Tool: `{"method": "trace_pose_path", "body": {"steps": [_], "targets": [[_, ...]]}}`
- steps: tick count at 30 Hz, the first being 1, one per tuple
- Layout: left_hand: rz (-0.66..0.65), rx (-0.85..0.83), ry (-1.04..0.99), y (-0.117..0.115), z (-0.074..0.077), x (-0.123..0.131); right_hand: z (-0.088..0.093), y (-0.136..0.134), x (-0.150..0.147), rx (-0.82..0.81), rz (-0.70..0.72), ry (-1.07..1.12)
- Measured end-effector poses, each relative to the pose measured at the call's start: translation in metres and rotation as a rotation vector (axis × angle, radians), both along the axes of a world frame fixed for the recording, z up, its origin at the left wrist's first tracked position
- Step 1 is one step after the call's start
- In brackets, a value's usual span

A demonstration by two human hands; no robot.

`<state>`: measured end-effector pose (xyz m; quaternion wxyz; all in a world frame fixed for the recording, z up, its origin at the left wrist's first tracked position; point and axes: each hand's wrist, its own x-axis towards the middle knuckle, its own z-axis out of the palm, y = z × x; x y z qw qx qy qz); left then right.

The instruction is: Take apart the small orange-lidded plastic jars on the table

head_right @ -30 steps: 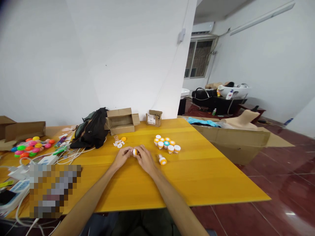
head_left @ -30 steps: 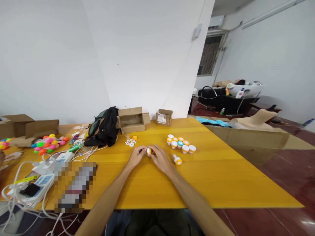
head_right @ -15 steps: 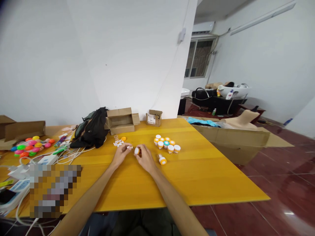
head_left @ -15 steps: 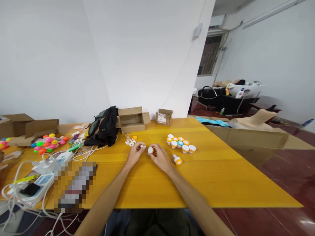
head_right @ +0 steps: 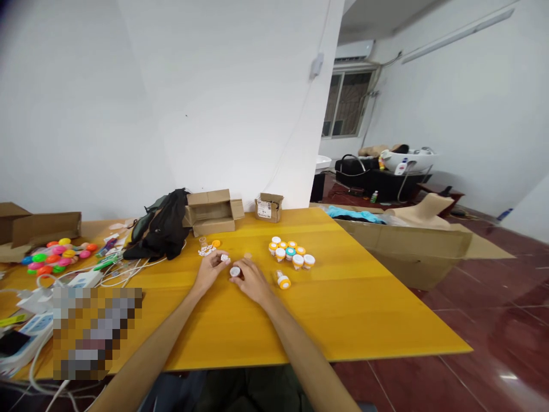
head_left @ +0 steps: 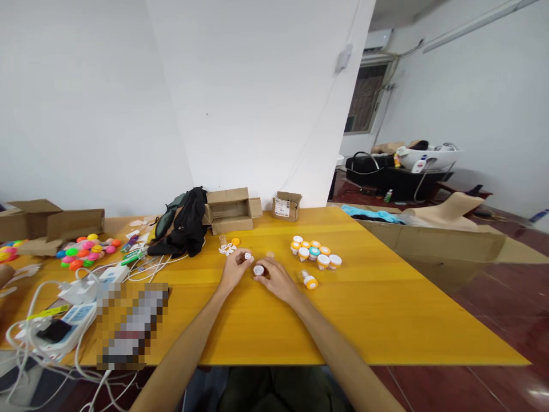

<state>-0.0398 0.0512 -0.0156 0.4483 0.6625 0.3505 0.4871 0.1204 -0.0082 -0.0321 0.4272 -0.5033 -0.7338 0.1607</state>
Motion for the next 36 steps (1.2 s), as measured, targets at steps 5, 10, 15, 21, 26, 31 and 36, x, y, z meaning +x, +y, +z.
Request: {"method": "trace_pose_path", "body": {"steps": [5,10,15,21,26,31,36], "targets": [[-0.032,-0.023,0.006,-0.004,0.003,0.002,0.003,-0.002,-0.002,0.033,-0.010,0.101],[-0.130,-0.047,0.014,-0.008,0.003,0.004,0.004,-0.001,-0.001,0.020,-0.007,0.273],[-0.194,-0.037,0.006,-0.010,0.002,0.007,0.004,0.001,0.002,0.011,0.006,0.301],[-0.225,-0.044,-0.027,-0.011,0.002,0.006,0.007,0.002,0.004,-0.027,0.016,0.343],[-0.231,-0.136,-0.023,-0.014,0.007,0.006,0.005,0.004,0.005,-0.007,-0.029,0.356],[-0.212,-0.140,-0.053,-0.017,0.012,0.007,0.003,0.005,0.004,0.023,-0.044,0.288],[-0.213,-0.161,-0.072,-0.016,0.010,0.008,-0.001,0.006,0.003,0.062,-0.083,0.209]]}}
